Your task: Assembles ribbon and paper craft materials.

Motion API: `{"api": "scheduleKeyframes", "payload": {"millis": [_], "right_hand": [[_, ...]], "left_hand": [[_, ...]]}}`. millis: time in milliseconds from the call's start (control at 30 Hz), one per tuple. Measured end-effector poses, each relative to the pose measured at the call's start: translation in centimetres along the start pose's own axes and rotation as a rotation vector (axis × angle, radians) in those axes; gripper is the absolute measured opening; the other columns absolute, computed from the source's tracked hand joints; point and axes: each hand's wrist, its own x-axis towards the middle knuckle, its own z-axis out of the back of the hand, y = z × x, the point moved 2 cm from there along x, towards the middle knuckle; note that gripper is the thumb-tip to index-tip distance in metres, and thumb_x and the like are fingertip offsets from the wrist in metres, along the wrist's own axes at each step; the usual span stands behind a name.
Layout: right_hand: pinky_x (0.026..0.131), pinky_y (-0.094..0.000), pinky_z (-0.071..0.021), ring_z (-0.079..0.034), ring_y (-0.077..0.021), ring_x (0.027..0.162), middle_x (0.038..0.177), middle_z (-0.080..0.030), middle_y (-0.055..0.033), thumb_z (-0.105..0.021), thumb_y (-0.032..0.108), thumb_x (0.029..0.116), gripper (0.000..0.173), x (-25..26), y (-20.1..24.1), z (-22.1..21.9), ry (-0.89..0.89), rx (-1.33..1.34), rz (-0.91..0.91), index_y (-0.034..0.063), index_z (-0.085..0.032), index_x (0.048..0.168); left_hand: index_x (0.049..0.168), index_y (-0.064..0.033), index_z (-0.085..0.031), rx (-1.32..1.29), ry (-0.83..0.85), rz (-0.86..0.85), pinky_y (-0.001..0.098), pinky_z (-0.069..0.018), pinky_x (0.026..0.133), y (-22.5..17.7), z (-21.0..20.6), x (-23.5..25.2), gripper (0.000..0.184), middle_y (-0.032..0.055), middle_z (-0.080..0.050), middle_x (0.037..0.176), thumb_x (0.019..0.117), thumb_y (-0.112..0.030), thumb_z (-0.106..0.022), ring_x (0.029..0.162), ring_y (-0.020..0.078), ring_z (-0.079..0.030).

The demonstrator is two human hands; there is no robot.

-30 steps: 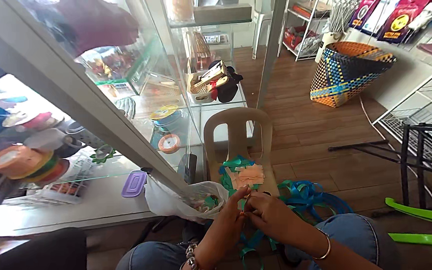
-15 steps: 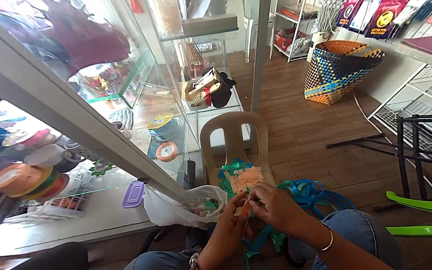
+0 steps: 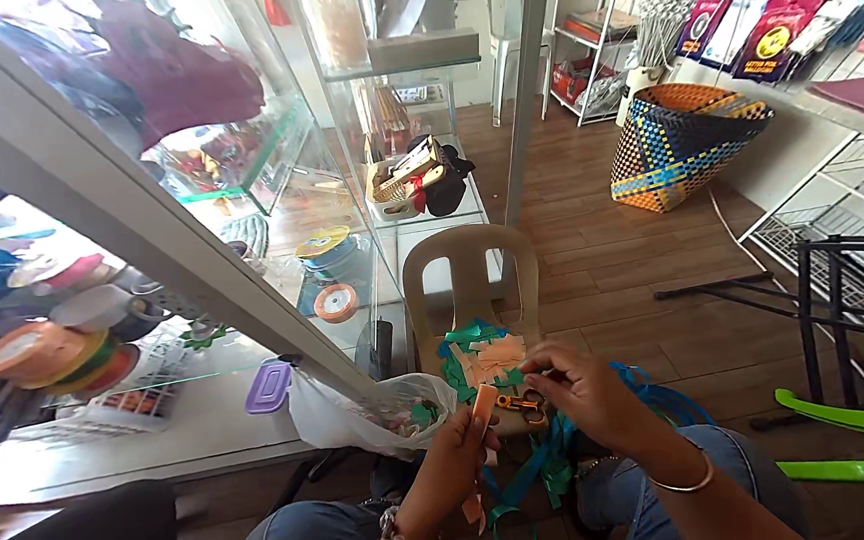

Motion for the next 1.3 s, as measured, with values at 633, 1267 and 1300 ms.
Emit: {"api": "scheduleKeyframes", "payload": {"millis": [633,1267,1300], "right_hand": [[0.085,-0.0168,-0.0523,-0.062,-0.005,0.101,0.12,-0.064,-0.0079,-0.076,0.017,0.0898,0.013,-0.4,0.1,-3.0,0.112,0.153,-0.326,0.0056,-0.076,0.096],[0.069,-0.0207,-0.0588,-0.069,-0.005,0.077,0.092,-0.071,-0.0002,-0.077,0.009,0.0892,0.032,-0.4,0.5,-3.3,0.064,0.293,-0.482,0.0047,-0.059,0.115],[0.069,-0.0206,-0.0587,-0.069,-0.005,0.077,0.092,-0.071,-0.0001,-0.077,0.009,0.089,0.032,-0.4,0.5,-3.4,0.061,0.294,-0.482,0.0048,-0.059,0.115]], "left_hand": [[0.116,-0.0058,-0.062,0.196,0.034,-0.078,0.0176,-0.0498,0.058,-0.7,-0.2,-0.7,0.022,-0.0037,-0.064,0.085,0.1082,-0.012,-0.043,0.065,0.001,-0.059],[0.116,-0.0065,-0.062,0.225,0.057,-0.058,0.0182,-0.0501,0.057,-0.7,-0.4,-0.7,0.022,-0.0041,-0.064,0.084,0.1086,-0.012,-0.042,0.061,0.0013,-0.057],[0.116,-0.0063,-0.062,0.222,0.06,-0.056,0.0183,-0.0506,0.057,-0.8,-0.4,-0.7,0.021,-0.0039,-0.064,0.084,0.1085,-0.012,-0.043,0.062,0.0015,-0.058]]}}
